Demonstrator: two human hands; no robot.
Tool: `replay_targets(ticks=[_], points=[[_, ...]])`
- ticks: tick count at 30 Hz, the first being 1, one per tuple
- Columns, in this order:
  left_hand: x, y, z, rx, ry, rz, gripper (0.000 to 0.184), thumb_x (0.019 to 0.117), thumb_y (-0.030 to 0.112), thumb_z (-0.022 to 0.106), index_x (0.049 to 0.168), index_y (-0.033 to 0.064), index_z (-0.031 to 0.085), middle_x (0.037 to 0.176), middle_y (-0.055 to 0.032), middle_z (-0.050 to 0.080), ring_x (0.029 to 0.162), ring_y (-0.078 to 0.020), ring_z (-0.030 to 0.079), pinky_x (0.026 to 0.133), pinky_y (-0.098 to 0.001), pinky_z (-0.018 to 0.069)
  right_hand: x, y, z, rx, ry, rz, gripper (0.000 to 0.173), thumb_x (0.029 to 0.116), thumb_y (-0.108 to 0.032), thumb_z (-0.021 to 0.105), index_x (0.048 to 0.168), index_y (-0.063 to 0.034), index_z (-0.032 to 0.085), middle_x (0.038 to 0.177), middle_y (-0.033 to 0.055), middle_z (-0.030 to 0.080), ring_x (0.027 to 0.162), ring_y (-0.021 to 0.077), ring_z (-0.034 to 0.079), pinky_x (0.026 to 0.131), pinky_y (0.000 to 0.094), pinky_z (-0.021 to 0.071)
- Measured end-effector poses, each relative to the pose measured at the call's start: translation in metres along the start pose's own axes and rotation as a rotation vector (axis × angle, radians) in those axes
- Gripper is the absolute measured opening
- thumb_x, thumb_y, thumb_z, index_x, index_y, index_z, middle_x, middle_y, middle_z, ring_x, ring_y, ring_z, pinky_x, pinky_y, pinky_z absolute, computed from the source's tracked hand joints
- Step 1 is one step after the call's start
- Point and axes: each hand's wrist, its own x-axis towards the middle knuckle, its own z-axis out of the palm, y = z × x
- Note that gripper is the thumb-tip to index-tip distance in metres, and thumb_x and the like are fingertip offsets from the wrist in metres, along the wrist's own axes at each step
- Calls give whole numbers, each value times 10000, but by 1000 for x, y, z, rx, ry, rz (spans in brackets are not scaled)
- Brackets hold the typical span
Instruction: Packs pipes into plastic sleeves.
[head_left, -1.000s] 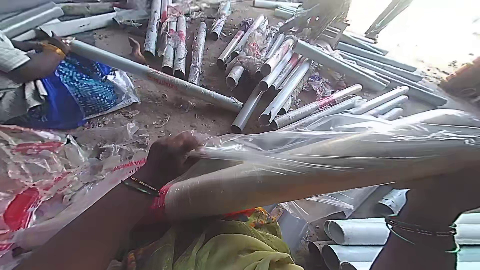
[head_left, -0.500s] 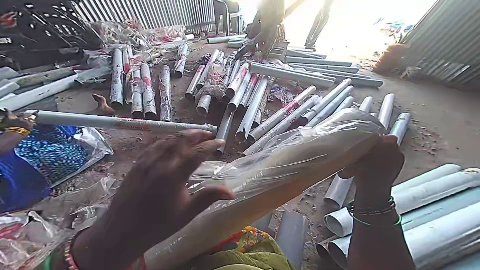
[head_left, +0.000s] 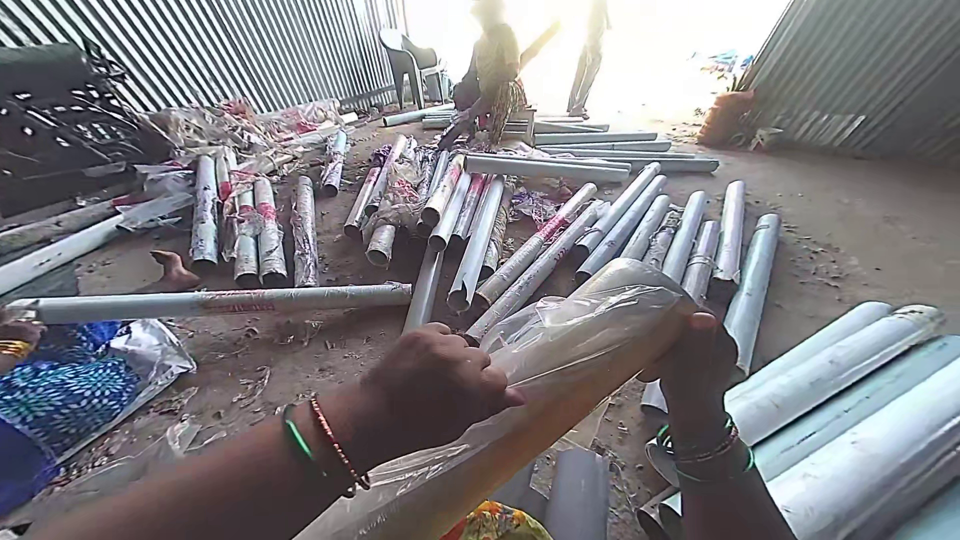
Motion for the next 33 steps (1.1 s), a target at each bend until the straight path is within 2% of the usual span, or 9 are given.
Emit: replay_targets(ticks=[4, 7, 12, 13, 15, 17, 21, 31, 33], points=[[-21, -52, -20, 74, -7, 88, 405, 1022, 239, 473, 663, 99, 601, 554, -34, 528, 528, -204, 578, 500, -357, 459, -3, 5, -1, -20, 41, -67, 562, 1015, -646, 415, 806, -150, 574, 683, -236, 515, 657, -182, 530, 610, 68, 463], [-63, -97, -10, 136, -22, -58, 524, 1034, 329, 444, 572, 88, 496, 528, -52, 495, 513, -232, 569, 477, -383, 438, -8, 13, 1, 86, 33, -91, 515, 965, -719, 394, 891, -250, 594, 772, -297, 577, 775, -189, 582, 692, 85, 501], [-85, -100, 54, -83, -100, -408, 541, 1016, 405, 512, 666, 8, 624, 616, -116, 586, 581, -294, 641, 515, -482, 502, -10, 28, 7, 110, 41, -95, 542, 972, -725, 397, 912, -238, 625, 808, -281, 611, 818, -163, 608, 741, 120, 527], [-84, -96, 53, -216, -151, -550, 485, 1009, 379, 565, 736, -11, 662, 656, -109, 596, 608, -271, 624, 556, -490, 494, -10, 30, 6, 125, 38, -95, 541, 979, -713, 411, 925, -225, 638, 828, -278, 628, 837, -153, 621, 763, 129, 536], [-87, -91, 49, -460, -139, -814, 360, 989, 342, 617, 772, 58, 657, 626, 29, 526, 575, -86, 499, 575, -347, 424, -11, 29, 4, 159, 23, -72, 499, 979, -698, 433, 957, -247, 646, 872, -289, 647, 878, -148, 629, 798, 134, 540], [-93, -88, 46, -590, -65, -932, 422, 1001, 447, 526, 811, 95, 661, 644, 101, 531, 588, 23, 502, 599, -232, 455, -13, 29, 3, 204, 30, -43, 423, 955, -708, 459, 933, -334, 655, 870, -312, 663, 863, -150, 635, 778, 125, 542], [-126, -86, 33, -507, 11, -1033, 789, 1004, 711, 280, 1115, 40, 680, 851, -16, 657, 730, -64, 647, 714, -308, 577, -14, 30, 4, 271, 29, -26, 374, 930, -723, 464, 933, -392, 638, 852, -321, 652, 845, -157, 626, 752, 110, 533], [-174, -44, -5, -389, -205, -1060, 697, 1025, 580, 411, 1190, -53, 653, 1043, -252, 685, 836, -312, 692, 776, -521, 564, -15, 24, 2, 466, -52, 67, 247, 909, -664, 567, 922, -442, 677, 844, -292, 669, 767, -141, 622, 666, 83, 520], [-170, -40, -7, -381, -197, -1016, 688, 1029, 569, 443, 1184, -68, 652, 1068, -266, 679, 849, -313, 688, 785, -509, 563, -17, 25, 1, 497, -65, 82, 238, 902, -654, 588, 937, -438, 679, 829, -285, 671, 745, -135, 624, 653, 86, 521]])
